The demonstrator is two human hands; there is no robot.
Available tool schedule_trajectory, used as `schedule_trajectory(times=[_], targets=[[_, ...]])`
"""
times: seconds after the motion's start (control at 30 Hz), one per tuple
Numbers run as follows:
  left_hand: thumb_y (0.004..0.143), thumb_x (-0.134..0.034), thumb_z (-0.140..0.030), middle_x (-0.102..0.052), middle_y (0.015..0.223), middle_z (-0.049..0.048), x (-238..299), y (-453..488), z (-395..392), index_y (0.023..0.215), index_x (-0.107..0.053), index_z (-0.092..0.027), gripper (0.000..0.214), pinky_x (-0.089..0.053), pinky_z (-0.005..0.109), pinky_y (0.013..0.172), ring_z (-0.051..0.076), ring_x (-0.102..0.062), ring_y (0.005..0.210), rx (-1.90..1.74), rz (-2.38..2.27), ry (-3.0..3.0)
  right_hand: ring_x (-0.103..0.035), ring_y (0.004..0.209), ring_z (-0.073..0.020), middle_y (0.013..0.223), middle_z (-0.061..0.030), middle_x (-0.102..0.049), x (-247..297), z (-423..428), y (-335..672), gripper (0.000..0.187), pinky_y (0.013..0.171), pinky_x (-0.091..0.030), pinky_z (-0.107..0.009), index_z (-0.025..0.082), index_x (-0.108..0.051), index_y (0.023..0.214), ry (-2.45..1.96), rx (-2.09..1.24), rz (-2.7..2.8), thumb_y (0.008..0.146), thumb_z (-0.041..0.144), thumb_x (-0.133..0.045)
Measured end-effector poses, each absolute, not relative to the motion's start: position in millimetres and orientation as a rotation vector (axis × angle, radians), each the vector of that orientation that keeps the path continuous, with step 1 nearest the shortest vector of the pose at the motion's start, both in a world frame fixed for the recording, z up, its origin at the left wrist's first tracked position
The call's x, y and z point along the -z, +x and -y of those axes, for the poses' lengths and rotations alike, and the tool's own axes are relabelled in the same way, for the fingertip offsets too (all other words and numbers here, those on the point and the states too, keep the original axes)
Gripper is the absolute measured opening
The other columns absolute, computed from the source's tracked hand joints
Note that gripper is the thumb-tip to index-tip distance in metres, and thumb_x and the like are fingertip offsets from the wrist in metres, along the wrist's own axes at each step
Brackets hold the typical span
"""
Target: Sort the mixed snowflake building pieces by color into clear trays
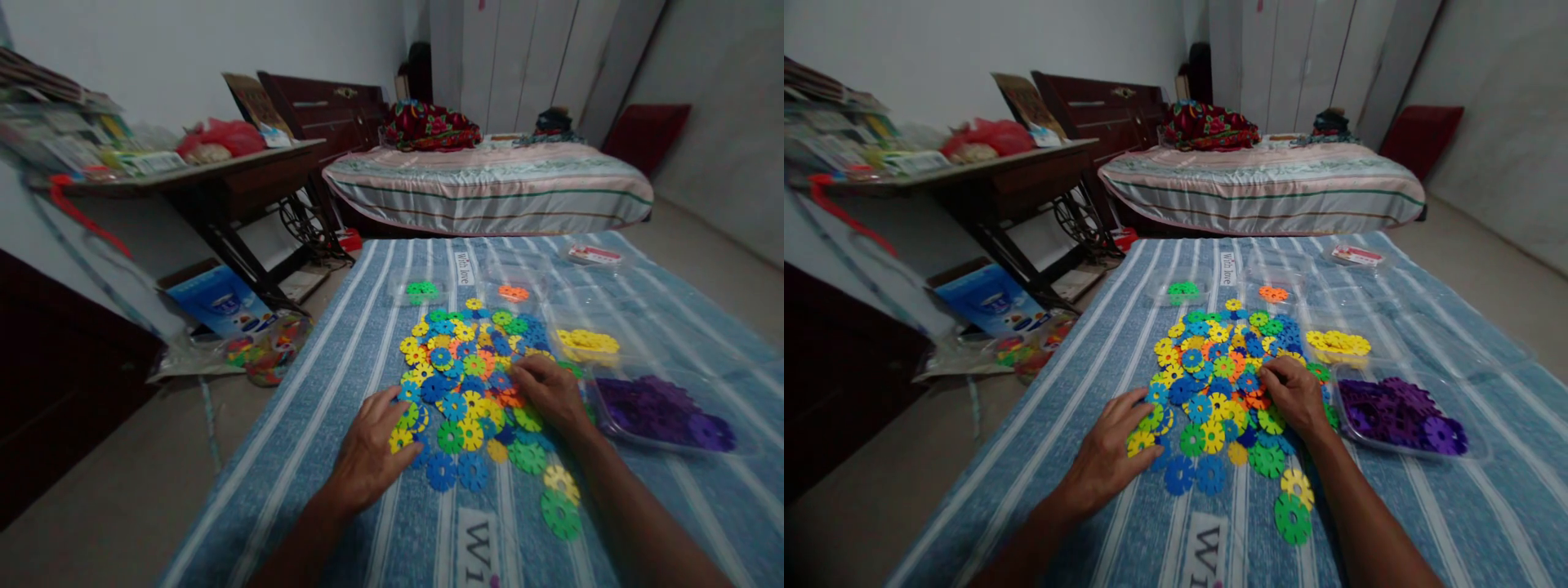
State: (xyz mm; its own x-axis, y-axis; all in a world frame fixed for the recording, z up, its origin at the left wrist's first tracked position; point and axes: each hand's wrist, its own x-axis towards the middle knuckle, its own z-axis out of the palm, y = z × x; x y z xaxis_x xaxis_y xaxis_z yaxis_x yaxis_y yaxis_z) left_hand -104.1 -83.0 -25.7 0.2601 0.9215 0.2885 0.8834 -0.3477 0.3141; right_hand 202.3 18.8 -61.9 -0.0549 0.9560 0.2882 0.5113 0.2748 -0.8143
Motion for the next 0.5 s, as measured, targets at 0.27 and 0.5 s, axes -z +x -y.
schedule_trajectory(times=[0.27,0.5], targets=[[0.089,-0.056,-0.032,-0.055,0.137,0.0179,53.3,-96.4,101.4,0.131,-0.053,-0.016,0.045,-0.046,0.05,0.103,0.031,-0.052,0.127,-0.697,-1.646,2.541,-0.058,0.07,-0.0194,0.072,-0.0028,-0.063,67.3,-18.4,202.0,0.027,0.068,-0.045,-0.032,0.02,-0.067,0.071,-1.363,-0.625,1.699,0.081,0.043,-0.056],[0.093,-0.044,-0.018,-0.062,0.128,0.0148,57.2,-92.1,98.5,0.125,-0.056,-0.015,0.034,-0.051,0.044,0.1,0.025,-0.058,0.12,-0.835,-1.587,2.563,-0.057,0.069,-0.0187,0.072,-0.0028,-0.062,67.9,-18.7,201.2,0.029,0.068,-0.044,-0.031,0.02,-0.066,0.071,-1.414,-0.544,1.738,0.082,0.043,-0.053]])
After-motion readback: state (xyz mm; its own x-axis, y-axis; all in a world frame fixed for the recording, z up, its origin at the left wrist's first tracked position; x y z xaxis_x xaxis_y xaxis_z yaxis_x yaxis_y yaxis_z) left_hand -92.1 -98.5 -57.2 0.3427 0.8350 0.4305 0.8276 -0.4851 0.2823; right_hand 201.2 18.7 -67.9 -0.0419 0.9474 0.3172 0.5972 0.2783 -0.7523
